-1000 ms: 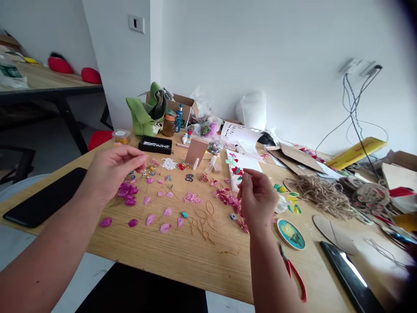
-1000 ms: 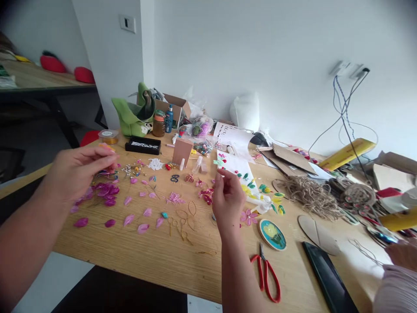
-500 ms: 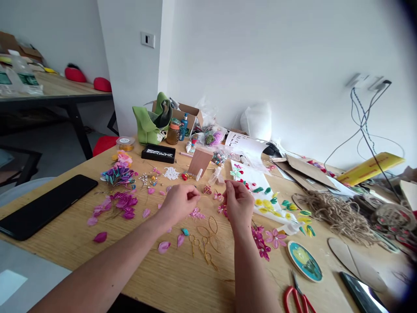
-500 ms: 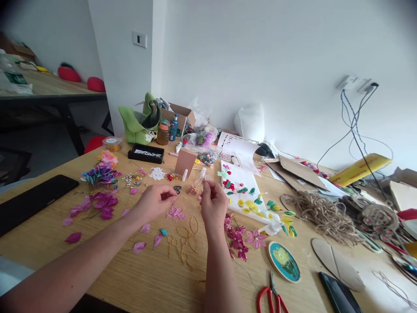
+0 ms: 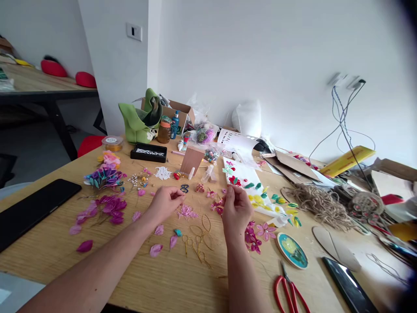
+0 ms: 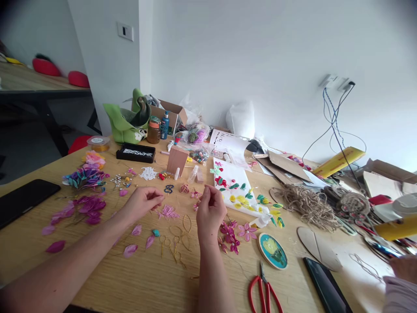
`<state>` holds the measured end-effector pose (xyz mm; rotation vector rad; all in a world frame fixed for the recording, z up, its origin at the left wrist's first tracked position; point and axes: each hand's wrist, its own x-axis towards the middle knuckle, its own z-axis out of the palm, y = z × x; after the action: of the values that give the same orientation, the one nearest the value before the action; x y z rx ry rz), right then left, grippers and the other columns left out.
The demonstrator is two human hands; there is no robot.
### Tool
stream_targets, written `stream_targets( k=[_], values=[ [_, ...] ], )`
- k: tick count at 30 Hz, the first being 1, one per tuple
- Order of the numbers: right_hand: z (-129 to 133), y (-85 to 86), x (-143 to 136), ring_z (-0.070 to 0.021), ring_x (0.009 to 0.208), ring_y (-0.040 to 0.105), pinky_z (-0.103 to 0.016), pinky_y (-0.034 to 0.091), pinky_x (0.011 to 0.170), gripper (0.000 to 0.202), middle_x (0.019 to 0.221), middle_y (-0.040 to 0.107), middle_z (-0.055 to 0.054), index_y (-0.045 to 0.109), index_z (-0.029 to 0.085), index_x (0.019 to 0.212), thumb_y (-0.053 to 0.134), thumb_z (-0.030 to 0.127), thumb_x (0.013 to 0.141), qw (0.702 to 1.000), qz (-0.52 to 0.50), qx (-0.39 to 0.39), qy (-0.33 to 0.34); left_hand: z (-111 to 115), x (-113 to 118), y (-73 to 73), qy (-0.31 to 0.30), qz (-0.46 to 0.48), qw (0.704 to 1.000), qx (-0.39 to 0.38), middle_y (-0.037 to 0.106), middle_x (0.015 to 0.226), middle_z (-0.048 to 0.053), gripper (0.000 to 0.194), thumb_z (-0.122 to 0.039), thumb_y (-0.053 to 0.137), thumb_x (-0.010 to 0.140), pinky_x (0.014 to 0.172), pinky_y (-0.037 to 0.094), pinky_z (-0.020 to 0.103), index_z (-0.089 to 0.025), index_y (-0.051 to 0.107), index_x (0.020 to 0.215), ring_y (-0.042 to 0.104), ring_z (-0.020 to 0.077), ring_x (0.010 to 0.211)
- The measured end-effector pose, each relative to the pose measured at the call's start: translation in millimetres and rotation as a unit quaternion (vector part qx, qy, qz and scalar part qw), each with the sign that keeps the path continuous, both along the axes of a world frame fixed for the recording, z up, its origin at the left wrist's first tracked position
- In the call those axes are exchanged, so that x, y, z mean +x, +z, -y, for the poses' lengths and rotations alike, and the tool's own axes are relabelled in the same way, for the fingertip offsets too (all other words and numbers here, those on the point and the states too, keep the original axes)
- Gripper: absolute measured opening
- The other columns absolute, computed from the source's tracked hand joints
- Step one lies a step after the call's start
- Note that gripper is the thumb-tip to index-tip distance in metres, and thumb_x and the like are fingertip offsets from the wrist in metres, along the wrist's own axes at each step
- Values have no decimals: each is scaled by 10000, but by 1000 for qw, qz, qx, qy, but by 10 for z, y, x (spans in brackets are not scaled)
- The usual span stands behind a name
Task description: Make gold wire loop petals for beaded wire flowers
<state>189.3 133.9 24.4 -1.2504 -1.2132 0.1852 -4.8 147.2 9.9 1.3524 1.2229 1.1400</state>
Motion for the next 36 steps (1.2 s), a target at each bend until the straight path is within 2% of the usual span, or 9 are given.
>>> stream_targets(
  k=[3, 7, 14, 19, 23, 32, 36],
  values=[
    [-17, -83, 30, -115, 497, 504, -238, 416, 490, 273, 620, 560, 16, 633, 151, 938, 524, 400, 948, 999, 20, 26, -30, -2, -17, 3, 8, 10, 1000, -2, 603, 530, -14, 186, -341, 660, 632, 477, 378, 235, -161, 689, 671, 493, 117, 466],
    [-12, -98, 57, -122, 548, 526, -253, 436, 551, 215, 674, 592, -4, 636, 157, 940, 510, 330, 965, 994, 71, 60, -54, -7, -14, -5, 14, 18, 1000, -4, 608, 528, -10, 223, -375, 668, 618, 467, 374, 236, -160, 685, 676, 485, 115, 454],
    [50, -60, -93, -190, 777, 565, -334, 458, 723, 147, 805, 620, -49, 639, 187, 935, 499, 215, 967, 971, 222, 88, 20, 8, 19, -9, 14, 18, 1000, 1, 598, 503, -9, 238, -400, 680, 599, 472, 378, 237, -165, 684, 641, 497, 121, 459],
    [109, -51, -218, -210, 812, 540, -356, 432, 741, 159, 838, 624, -58, 642, 202, 965, 490, 159, 970, 952, 292, 77, 51, 23, 9, 2, 22, 25, 999, 1, 611, 527, -5, 260, -416, 690, 621, 473, 401, 241, -161, 685, 670, 514, 123, 463],
    [109, -65, -220, -207, 813, 533, -344, 420, 733, 153, 841, 621, -54, 639, 205, 945, 496, 161, 971, 947, 310, 75, 43, 31, 3, 13, 35, 29, 999, -4, 643, 567, 9, 284, -433, 699, 631, 483, 430, 245, -158, 690, 703, 545, 130, 481],
    [65, -44, -68, -220, 821, 534, -380, 356, 795, 122, 842, 629, -52, 628, 197, 944, 509, 185, 968, 949, 293, 94, -67, 32, -6, 33, 39, 52, 998, -14, 662, 584, 17, 289, -423, 706, 625, 480, 436, 232, -153, 682, 723, 542, 114, 473],
    [62, -48, -66, -216, 812, 527, -364, 347, 773, 127, 834, 627, -47, 628, 201, 947, 503, 191, 970, 952, 284, 92, -68, 32, -6, 29, 44, 54, 997, -15, 658, 575, 14, 286, -424, 708, 624, 471, 433, 226, -154, 675, 710, 538, 109, 462]
  ],
)
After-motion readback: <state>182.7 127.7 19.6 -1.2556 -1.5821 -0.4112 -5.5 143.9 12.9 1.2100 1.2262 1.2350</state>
